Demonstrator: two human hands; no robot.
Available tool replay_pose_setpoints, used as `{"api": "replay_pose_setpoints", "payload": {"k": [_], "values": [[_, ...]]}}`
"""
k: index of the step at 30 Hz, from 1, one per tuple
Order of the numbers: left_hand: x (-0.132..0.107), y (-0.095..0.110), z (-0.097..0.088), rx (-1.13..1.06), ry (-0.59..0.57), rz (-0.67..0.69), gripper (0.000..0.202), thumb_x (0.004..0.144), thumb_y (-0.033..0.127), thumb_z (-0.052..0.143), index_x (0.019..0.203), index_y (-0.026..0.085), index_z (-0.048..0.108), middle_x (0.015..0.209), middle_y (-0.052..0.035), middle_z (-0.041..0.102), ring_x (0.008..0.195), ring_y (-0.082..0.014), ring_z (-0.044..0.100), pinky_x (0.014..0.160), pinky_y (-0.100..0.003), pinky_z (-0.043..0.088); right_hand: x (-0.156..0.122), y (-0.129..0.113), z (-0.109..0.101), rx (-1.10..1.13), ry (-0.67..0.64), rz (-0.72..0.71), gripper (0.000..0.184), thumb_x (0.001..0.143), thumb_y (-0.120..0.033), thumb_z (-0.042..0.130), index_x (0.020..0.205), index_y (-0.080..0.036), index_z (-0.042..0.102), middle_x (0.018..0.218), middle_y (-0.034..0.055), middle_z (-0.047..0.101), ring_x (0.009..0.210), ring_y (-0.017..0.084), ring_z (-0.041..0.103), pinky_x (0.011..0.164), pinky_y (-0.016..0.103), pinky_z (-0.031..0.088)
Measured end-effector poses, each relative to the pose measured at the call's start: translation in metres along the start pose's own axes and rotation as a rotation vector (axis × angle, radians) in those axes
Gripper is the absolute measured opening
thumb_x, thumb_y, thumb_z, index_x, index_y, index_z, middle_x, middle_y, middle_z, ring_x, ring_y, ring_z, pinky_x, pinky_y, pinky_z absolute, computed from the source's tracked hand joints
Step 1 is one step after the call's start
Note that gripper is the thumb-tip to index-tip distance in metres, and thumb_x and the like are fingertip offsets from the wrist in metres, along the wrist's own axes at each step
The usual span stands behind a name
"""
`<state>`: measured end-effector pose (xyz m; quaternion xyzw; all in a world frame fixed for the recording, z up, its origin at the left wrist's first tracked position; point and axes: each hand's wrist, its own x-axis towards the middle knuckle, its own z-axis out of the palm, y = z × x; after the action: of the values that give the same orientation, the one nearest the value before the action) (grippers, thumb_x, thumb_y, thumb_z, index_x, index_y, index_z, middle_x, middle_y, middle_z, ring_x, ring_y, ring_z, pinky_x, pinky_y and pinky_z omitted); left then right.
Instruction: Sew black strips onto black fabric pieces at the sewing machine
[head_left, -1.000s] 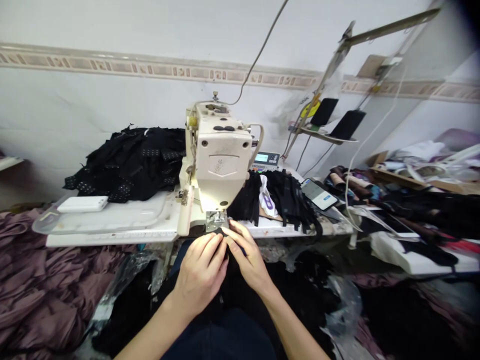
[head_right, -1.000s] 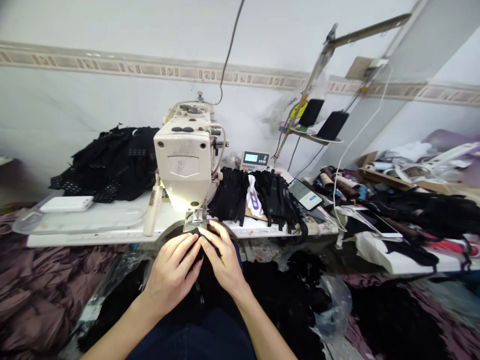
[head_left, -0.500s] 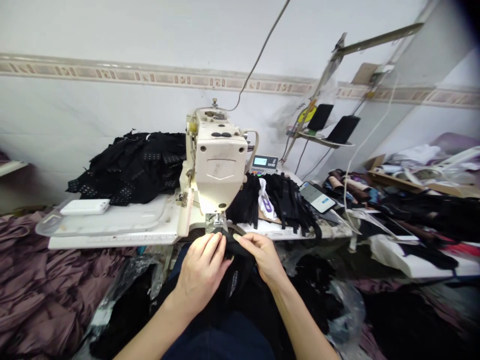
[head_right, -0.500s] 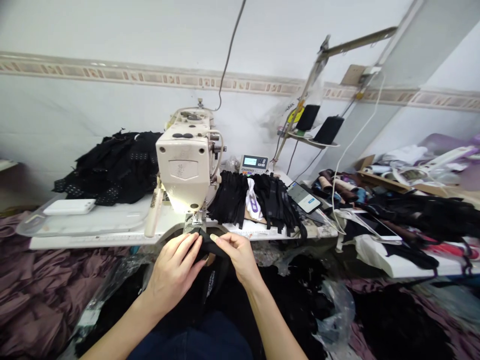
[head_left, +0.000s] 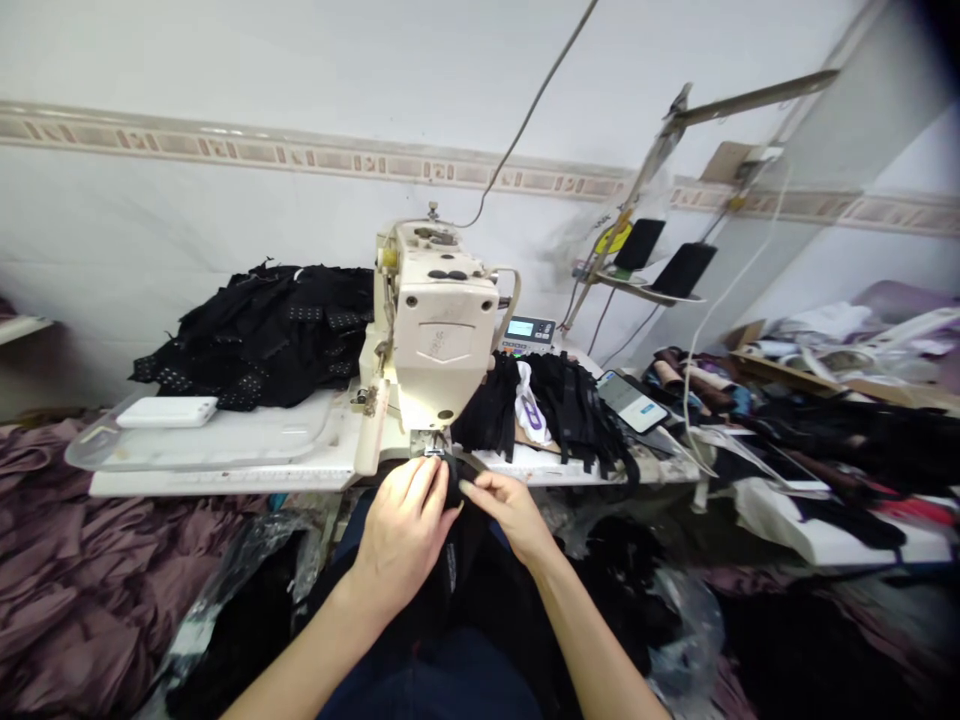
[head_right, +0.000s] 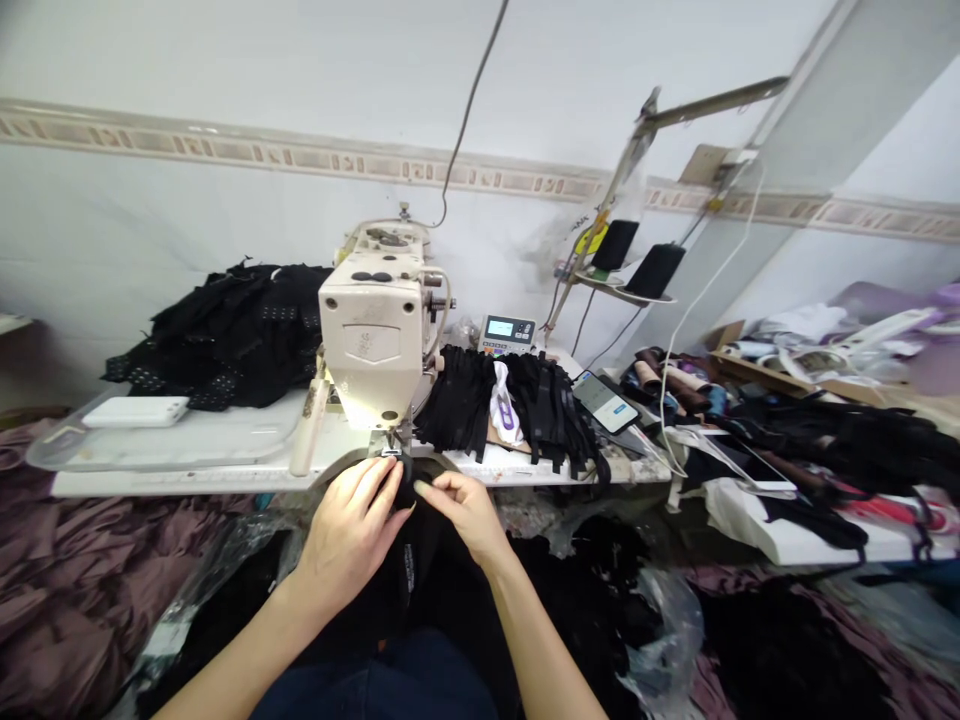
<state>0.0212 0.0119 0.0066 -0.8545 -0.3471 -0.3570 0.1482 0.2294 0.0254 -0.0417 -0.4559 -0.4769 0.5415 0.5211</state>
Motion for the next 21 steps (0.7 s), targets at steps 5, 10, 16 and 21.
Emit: {"api": "replay_pose_setpoints", "payload": {"k": [5, 10, 16, 21], "values": [[-0.012, -0.026, -0.004, -0.361, 0.098, -0.318, 0.027, 0.106, 0.025, 0.062, 0.130, 0.023, 0.074, 0.130, -0.0106, 0.078, 0.125, -0.0288, 0.072, 0.112, -0.048, 0.056, -0.011, 0.018, -0.035, -0.456, -0.150, -0.147, 0.044, 0.086, -0.061, 0.084, 0.072, -0.020, 0.073, 0.084, 0.0028, 0.068, 0.080, 0.021, 0.063, 0.077, 0.032, 0.047], [-0.027, -0.041, 0.000, -0.944, -0.084, -0.883, 0.038, 0.097, 0.052, 0.070, 0.114, 0.018, 0.077, 0.107, -0.0090, 0.082, 0.103, -0.0264, 0.078, 0.093, -0.037, 0.062, -0.009, 0.011, -0.055, -0.950, -0.079, -0.197, 0.041, 0.098, -0.050, 0.071, 0.067, -0.023, 0.075, 0.074, 0.0049, 0.069, 0.073, 0.022, 0.064, 0.069, 0.031, 0.040], [-0.035, -0.023, -0.014, -1.002, -0.048, -0.976, 0.033, 0.093, 0.050, 0.077, 0.087, 0.017, 0.077, 0.088, -0.0029, 0.078, 0.080, -0.0180, 0.070, 0.075, -0.026, 0.057, 0.007, 0.015, -0.049, -0.589, -0.056, 0.074, 0.032, 0.086, -0.043, 0.081, 0.063, -0.022, 0.075, 0.053, 0.0004, 0.068, 0.050, 0.017, 0.059, 0.056, 0.028, 0.038], [-0.037, -0.015, -0.022, -0.956, 0.043, -0.937, 0.025, 0.095, 0.043, 0.077, 0.091, 0.019, 0.079, 0.091, -0.0024, 0.076, 0.085, -0.0181, 0.069, 0.081, -0.026, 0.056, 0.007, 0.035, -0.039, -0.203, -0.085, 0.193, 0.049, 0.078, -0.059, 0.087, 0.107, -0.019, 0.086, 0.101, 0.0117, 0.085, 0.087, 0.027, 0.080, 0.070, 0.033, 0.059]]}}
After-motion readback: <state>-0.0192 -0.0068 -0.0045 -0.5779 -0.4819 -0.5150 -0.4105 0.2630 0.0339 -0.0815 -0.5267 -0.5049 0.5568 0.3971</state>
